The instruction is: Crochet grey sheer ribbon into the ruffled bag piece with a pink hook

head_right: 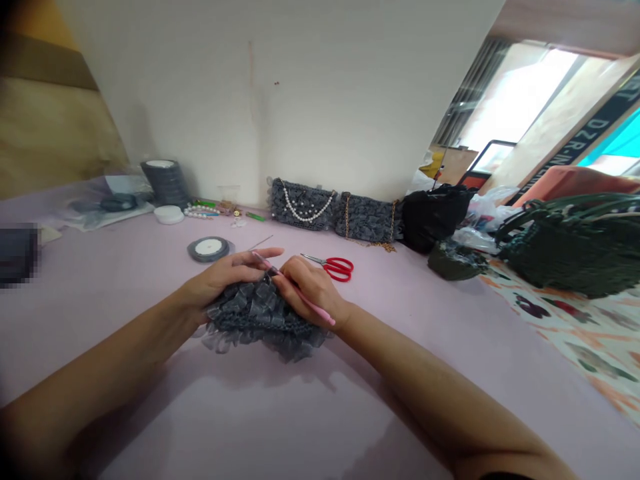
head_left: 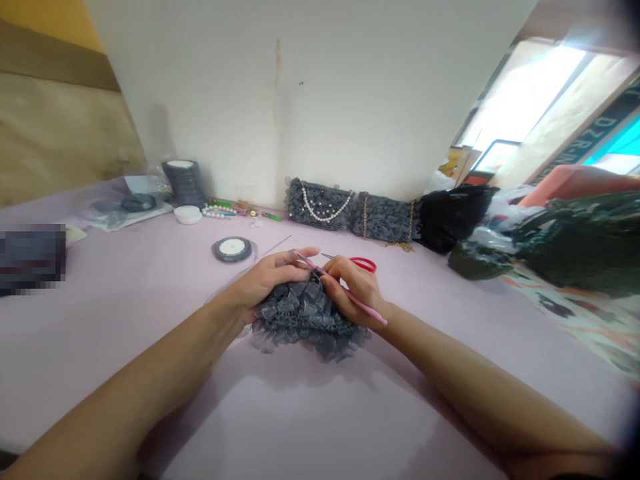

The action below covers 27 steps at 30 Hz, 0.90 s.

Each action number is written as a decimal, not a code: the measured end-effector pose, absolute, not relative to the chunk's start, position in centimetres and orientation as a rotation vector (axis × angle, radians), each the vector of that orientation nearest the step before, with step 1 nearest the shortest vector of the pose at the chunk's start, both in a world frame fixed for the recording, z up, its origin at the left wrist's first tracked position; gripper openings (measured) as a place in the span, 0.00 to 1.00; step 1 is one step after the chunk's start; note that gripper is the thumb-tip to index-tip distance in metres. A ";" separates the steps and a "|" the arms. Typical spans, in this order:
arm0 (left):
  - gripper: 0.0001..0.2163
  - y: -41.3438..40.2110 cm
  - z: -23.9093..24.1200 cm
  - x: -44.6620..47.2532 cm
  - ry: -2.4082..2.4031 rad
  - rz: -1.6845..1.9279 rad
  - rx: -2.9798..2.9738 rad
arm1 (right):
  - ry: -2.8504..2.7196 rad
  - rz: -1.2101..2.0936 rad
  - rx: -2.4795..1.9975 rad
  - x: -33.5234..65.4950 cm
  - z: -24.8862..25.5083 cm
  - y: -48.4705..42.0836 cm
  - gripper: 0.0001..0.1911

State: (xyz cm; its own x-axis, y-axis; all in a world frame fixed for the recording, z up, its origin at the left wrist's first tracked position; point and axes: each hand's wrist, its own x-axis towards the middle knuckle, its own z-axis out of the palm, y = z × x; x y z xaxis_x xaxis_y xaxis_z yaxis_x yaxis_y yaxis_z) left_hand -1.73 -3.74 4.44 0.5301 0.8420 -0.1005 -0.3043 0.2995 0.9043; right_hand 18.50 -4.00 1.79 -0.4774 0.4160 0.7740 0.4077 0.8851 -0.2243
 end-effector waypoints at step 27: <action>0.18 -1.4 4.3 -5.1 0.724 0.593 1.282 | -2.439 0.182 -0.480 19.9 5.3 -4.7 0.05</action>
State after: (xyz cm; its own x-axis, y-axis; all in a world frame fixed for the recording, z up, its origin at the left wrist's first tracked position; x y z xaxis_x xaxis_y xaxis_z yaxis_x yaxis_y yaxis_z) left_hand -5.07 -1.36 4.28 0.6464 0.7483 -0.1492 0.0007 0.1949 0.9808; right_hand 19.91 -4.75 5.26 -0.7298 0.3829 0.5663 0.2946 0.9237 -0.2448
